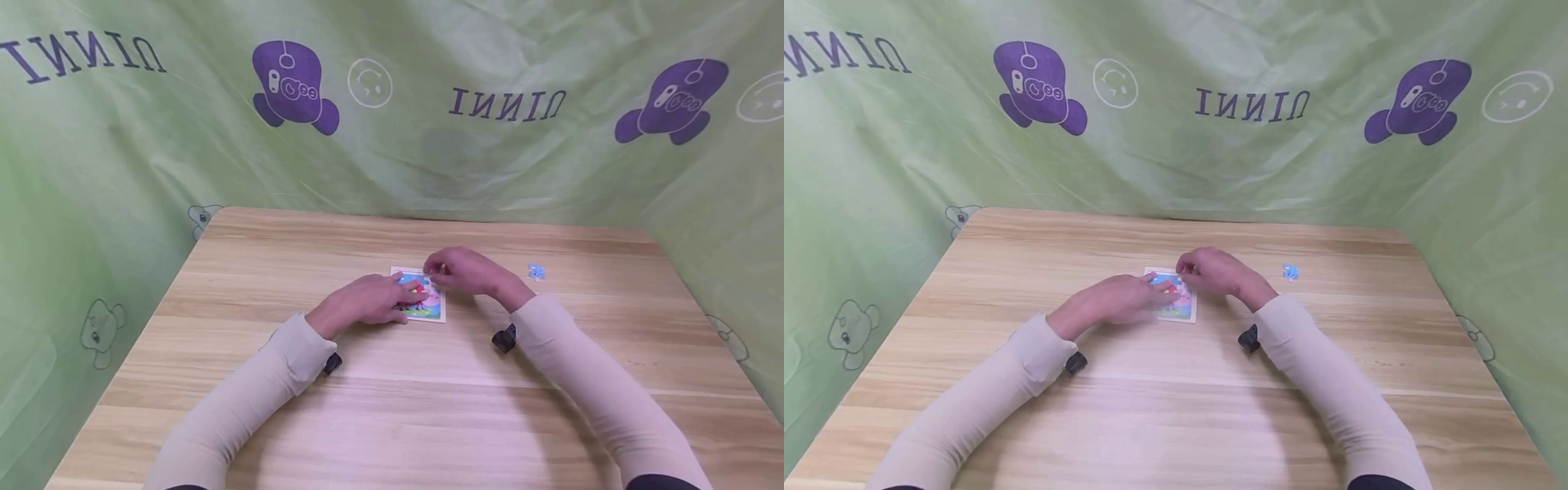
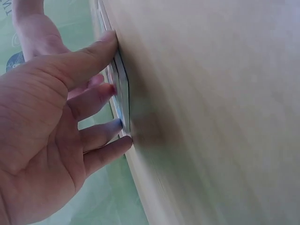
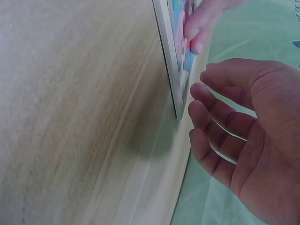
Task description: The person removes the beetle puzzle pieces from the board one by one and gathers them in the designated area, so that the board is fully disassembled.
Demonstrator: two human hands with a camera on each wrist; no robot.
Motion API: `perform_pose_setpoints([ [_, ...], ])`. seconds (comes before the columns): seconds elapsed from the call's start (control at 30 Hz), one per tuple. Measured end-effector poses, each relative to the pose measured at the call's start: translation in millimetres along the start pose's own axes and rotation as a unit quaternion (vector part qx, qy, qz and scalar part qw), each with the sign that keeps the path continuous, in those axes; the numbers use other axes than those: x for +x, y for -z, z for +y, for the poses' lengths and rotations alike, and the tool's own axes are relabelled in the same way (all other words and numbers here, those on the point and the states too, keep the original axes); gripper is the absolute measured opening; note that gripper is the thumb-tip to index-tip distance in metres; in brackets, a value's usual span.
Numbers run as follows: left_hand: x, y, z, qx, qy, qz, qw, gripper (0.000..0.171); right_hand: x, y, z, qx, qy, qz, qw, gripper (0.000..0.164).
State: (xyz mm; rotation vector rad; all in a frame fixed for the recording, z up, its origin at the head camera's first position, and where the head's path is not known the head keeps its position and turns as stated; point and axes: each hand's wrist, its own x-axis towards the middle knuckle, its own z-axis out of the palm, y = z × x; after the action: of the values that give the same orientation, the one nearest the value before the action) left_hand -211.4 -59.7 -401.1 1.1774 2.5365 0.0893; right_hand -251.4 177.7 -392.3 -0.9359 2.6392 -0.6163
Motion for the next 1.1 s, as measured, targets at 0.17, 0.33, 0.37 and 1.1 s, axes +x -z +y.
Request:
perform_pose_setpoints([
  [0.17,1.0,-0.7,1.1,-0.001,-0.007,0.013,0.9999,0.061,2.0,-2.5,-1.9,-0.007,-0.002,-0.014,1.0,0.025],
  [0.33,2.8,-1.4,0.2,-0.005,-0.011,0.021,0.9997,0.059,2.0,-2.6,-0.9,-0.011,-0.017,-0.02,1.0,0.031],
  [0.37,2.9,-1.7,-0.2,-0.006,-0.012,0.022,0.9997,0.058,2.1,-2.1,-0.7,-0.014,-0.019,-0.018,1.0,0.032],
  [1.1,6.7,-2.3,-1.6,-0.009,-0.04,0.064,0.9971,0.045,5.9,-0.3,7.0,-0.013,0.01,-0.022,1.0,0.026],
])
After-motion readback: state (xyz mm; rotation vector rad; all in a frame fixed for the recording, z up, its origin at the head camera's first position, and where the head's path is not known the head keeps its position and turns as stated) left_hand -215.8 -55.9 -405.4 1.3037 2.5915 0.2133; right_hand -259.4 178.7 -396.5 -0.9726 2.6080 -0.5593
